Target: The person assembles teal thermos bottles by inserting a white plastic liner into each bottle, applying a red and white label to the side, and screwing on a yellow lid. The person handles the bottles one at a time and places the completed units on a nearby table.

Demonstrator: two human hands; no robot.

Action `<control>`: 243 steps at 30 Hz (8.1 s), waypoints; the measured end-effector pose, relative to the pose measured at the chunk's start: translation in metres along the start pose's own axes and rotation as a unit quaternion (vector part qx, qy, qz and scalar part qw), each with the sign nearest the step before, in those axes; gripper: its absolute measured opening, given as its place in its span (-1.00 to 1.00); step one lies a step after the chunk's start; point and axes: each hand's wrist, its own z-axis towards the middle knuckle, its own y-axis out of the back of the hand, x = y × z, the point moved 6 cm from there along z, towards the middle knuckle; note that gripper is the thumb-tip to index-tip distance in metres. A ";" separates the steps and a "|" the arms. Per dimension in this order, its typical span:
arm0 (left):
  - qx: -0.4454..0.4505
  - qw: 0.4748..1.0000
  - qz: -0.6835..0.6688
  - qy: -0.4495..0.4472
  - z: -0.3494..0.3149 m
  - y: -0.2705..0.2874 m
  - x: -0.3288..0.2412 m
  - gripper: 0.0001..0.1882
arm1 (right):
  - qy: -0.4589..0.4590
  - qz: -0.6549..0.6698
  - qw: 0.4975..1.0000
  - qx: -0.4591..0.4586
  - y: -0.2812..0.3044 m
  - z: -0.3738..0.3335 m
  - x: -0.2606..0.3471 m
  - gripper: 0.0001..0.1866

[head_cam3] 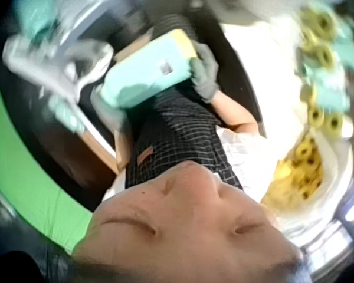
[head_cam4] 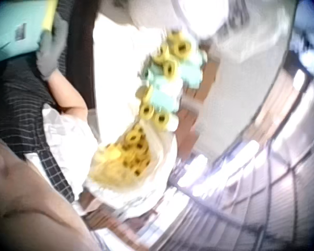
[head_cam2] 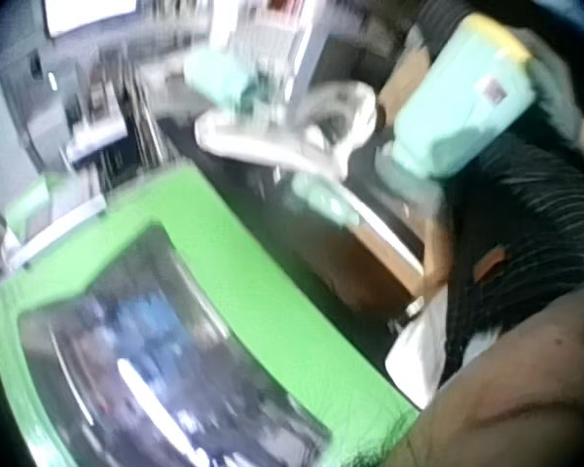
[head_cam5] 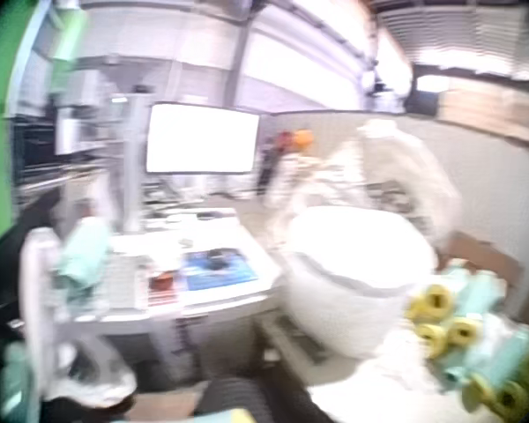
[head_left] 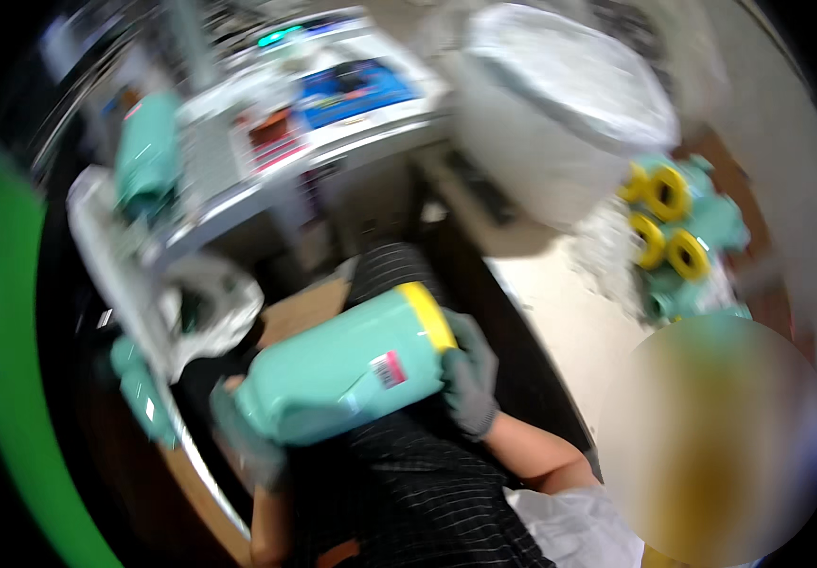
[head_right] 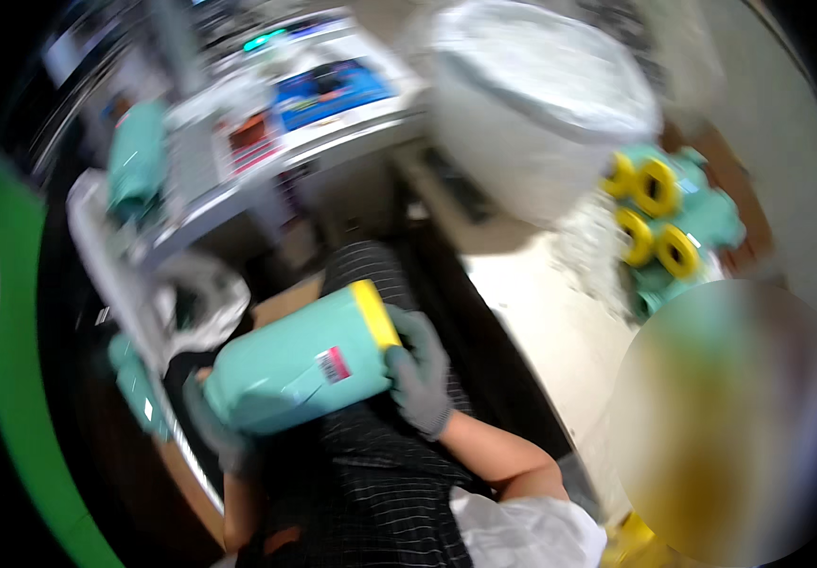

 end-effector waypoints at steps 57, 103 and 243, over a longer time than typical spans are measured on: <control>-0.254 0.869 0.215 0.367 0.046 0.360 0.416 -0.61 | -0.058 -0.314 0.935 0.154 -0.098 0.000 -0.085 -0.80; 0.496 0.814 0.219 -0.210 -0.003 -0.142 -0.102 0.08 | 0.128 -0.458 0.795 0.376 -0.046 -0.012 0.039 -0.80; 0.508 0.796 0.259 -0.203 0.088 -0.068 -0.119 -0.75 | 0.342 -0.256 0.866 0.261 -0.102 -0.023 0.037 -0.61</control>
